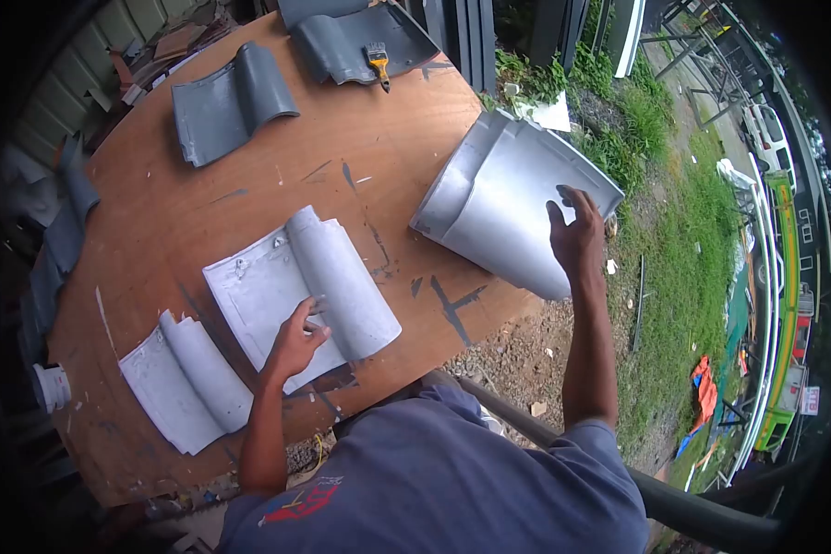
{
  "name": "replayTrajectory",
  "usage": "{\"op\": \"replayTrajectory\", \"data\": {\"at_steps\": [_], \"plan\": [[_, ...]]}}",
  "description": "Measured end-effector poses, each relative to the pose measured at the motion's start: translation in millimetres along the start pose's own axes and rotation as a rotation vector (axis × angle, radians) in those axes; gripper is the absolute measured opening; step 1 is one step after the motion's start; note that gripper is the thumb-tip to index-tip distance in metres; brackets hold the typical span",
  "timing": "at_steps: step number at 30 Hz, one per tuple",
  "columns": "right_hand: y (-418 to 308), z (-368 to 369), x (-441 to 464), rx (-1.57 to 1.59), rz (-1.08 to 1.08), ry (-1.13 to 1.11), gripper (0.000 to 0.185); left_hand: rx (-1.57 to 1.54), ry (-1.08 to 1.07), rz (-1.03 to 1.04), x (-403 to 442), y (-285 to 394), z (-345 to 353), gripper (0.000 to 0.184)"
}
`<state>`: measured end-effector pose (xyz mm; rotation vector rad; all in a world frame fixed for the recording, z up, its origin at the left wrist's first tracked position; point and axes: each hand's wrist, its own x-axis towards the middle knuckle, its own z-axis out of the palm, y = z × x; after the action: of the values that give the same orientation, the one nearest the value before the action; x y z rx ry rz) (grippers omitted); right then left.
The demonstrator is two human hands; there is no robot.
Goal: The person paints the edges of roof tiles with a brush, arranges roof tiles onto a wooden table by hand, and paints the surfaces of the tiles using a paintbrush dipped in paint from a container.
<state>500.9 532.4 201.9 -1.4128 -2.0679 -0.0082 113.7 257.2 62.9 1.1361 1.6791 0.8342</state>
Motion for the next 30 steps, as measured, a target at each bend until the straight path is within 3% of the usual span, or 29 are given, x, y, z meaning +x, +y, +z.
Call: {"op": "replayTrajectory", "data": {"at_steps": [3, 6, 7, 8, 9, 11, 13, 14, 15, 17, 19, 20, 21, 22, 23, 24, 25, 27, 29, 30], "plan": [[103, -15, 48, -0.256, 0.076, 0.009, 0.051, 0.09, -0.068, 0.054, 28, 36, 53, 0.058], [167, -11, 86, -0.367, 0.109, -0.263, 0.072, -0.032, -0.136, -0.057, 30, 63, 88, 0.05], [188, -3, 93, -0.355, 0.063, -0.333, 0.069, -0.031, -0.093, -0.087, 25, 60, 96, 0.05], [203, 0, 106, -0.277, 0.141, -0.543, 0.068, -0.036, -0.064, -0.106, 16, 46, 102, 0.05], [216, 6, 106, -0.23, -0.016, -0.451, 0.059, -0.043, -0.022, -0.131, 3, 28, 106, 0.049], [215, 13, 122, -0.286, -0.038, -0.525, 0.039, 0.006, 0.149, -0.153, -30, -11, 105, 0.048], [210, 11, 127, -0.348, -0.172, -0.478, 0.034, -0.016, 0.24, -0.335, -73, -28, 101, 0.046], [223, 18, 126, -0.437, -0.27, -0.431, 0.033, 0.11, 0.399, -0.3, -97, -31, 100, 0.045], [211, 11, 124, -0.44, -0.255, -0.45, 0.031, 0.121, 0.459, -0.441, -118, -47, 99, 0.043], [208, 7, 117, -0.281, -0.19, -0.368, 0.028, -0.035, 0.698, -0.372, -164, -72, 101, 0.039], [246, 13, 124, -0.144, -0.181, -0.427, 0.026, -0.81, 1.136, -0.351, -211, -98, 119, 0.03], [217, 0, 112, -0.082, -0.178, -0.302, 0.026, -0.899, 1.354, -0.362, -239, -116, 130, 0.024], [229, -9, 120, -0.128, -0.19, -0.385, 0.046, -0.917, 1.537, -0.416, -268, -137, 144, 0.023], [224, -22, 120, -0.177, -0.243, -0.413, 0.047, -0.928, 1.705, -0.476, -298, -152, 165, 0.023], [260, -2, 109, 0.082, -0.468, -0.032, 0.052, -0.943, 1.766, -0.508, -329, -157, 190, 0.023], [276, 12, 110, 0.682, -0.231, -0.033, 0.048, -0.884, 1.768, -0.702, -357, -160, 212, 0.021], [225, -19, 94, 0.461, -0.367, -0.077, 0.046, -0.824, 1.74, -0.887, -382, -167, 234, 0.021], [106, -85, 58, 0.044, -0.668, -0.081, 0.042, -0.829, 1.754, -1.01, -436, -219, 318, 0.021], [62, -106, 29, 0.053, -0.695, -0.026, 0.039, -0.877, 1.63, -1.172, -474, -268, 409, 0.017], [61, -108, 22, -0.032, -0.514, -0.118, 0.036, -0.899, 1.493, -1.222, -491, -297, 456, 0.015]]}}
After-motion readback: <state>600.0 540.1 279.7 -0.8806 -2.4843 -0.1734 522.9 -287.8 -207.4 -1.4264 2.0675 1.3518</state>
